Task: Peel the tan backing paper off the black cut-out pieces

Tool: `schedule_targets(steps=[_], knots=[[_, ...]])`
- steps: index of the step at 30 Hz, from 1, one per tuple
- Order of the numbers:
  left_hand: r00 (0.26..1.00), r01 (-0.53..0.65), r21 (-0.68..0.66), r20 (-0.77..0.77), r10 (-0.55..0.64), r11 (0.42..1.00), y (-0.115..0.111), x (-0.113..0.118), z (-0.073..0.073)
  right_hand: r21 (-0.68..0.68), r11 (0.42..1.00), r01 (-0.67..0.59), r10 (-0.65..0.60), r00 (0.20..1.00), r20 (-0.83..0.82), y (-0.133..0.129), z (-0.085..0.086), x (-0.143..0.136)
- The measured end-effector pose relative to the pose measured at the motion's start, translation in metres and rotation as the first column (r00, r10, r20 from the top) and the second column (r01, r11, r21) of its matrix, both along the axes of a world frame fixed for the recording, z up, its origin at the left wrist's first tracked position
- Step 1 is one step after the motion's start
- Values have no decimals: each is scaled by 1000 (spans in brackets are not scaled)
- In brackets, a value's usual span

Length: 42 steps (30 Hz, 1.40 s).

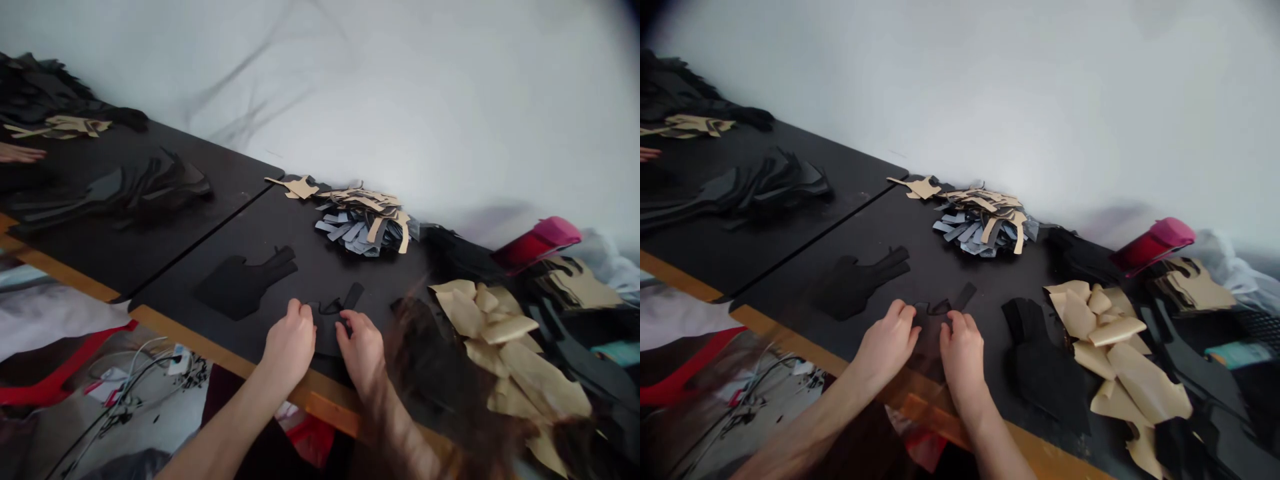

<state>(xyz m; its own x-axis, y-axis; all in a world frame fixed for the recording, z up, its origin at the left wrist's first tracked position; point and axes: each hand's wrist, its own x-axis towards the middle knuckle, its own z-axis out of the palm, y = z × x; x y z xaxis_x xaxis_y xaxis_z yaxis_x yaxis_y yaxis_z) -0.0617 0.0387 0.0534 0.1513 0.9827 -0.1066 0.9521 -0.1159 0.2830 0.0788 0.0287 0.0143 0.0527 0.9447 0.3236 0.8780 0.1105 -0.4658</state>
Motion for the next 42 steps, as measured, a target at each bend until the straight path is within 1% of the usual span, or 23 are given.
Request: schedule_targets(steps=[3, 6, 12, 15, 17, 19, 24, 27, 31, 32, 34, 36, 38, 40, 42], knots=[[999, 27, 0, -32, -27, 1000, 2, -3, 3, -24, 999, 21, -20, 998, 58, 0, 1, -2], [999, 41, 2, -24, -41, 999, 4, -10, 3, -56, 998, 34, -27, 992, 120, -1, 4, -2], [998, -17, 0, 53, 17, 1000, -1, -28, -4, -120, 992, 42, -11, 968, 249, -1, 10, -5], [994, 20, 15, 112, -21, 1000, -6, -32, -10, -152, 987, 41, 9, 949, 316, -2, 12, -6], [990, 56, 47, 130, -62, 997, -8, -33, -13, -176, 983, 41, 26, 932, 361, -2, 13, -7], [990, 79, 66, 113, -86, 995, -9, -33, -15, -201, 979, 43, 43, 914, 403, -2, 15, -8], [992, 113, 62, 42, -116, 992, -9, -28, -12, -263, 964, 48, 90, 868, 488, -1, 22, -10], [991, 123, 69, 33, -126, 990, -8, -27, -13, -295, 954, 51, 120, 839, 531, 0, 28, -12], [982, 176, 105, 52, -182, 979, -6, -26, -14, -317, 944, 87, 117, 813, 571, 1, 37, -3], [977, 195, 118, 61, -203, 974, -6, -25, -13, -316, 946, 74, 123, 819, 560, 2, 37, 2], [961, 249, 145, 86, -263, 958, -7, -21, -14, -289, 957, 0, 146, 863, 484, 6, 36, 14], [928, 331, 182, 118, -354, 926, -9, -16, -16, -209, 975, -80, 148, 929, 338, 11, 31, 24], [881, 414, 228, 143, -451, 881, -11, -12, -20, -115, 989, -94, 112, 980, 162, 19, 23, 32], [846, 462, 271, 150, -511, 844, -12, -8, -26, -54, 993, -109, 110, 994, 16, 28, 16, 36], [832, 480, 298, 145, -536, 825, -12, -6, -31, -32, 988, -154, 152, 987, -56, 37, 11, 39]])
